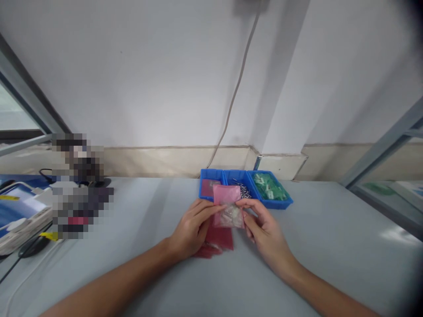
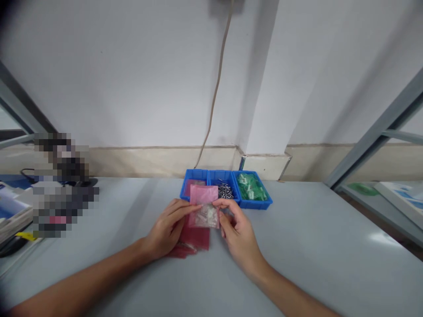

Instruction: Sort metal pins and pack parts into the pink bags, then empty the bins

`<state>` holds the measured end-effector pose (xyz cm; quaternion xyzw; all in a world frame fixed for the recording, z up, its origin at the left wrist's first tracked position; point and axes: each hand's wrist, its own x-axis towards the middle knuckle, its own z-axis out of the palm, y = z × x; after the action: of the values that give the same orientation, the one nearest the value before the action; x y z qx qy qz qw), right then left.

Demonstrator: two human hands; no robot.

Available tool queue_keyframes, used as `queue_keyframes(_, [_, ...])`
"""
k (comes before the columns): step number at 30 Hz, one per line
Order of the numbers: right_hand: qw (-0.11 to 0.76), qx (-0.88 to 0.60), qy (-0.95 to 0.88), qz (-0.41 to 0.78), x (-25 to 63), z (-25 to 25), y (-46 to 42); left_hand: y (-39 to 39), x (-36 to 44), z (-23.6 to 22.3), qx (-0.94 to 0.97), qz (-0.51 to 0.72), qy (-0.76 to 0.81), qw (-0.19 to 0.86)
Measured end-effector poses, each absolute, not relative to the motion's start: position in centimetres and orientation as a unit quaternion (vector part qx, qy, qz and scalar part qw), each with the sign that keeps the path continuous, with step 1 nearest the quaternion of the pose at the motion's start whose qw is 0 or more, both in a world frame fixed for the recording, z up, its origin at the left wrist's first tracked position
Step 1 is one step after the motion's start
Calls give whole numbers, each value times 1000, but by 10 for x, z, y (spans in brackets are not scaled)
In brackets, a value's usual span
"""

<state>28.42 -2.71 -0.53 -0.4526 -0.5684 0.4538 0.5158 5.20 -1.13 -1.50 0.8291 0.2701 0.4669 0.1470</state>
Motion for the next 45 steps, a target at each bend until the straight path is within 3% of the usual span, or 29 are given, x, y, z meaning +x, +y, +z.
queue_keyframes(25, [505,-466,-573,446,284,-10,-21,-14,55,-7,817,468,299,155])
queue_keyframes(45, [555,-465,-599,342,290,-6,-14,-15,56,-5,805,485,309,148])
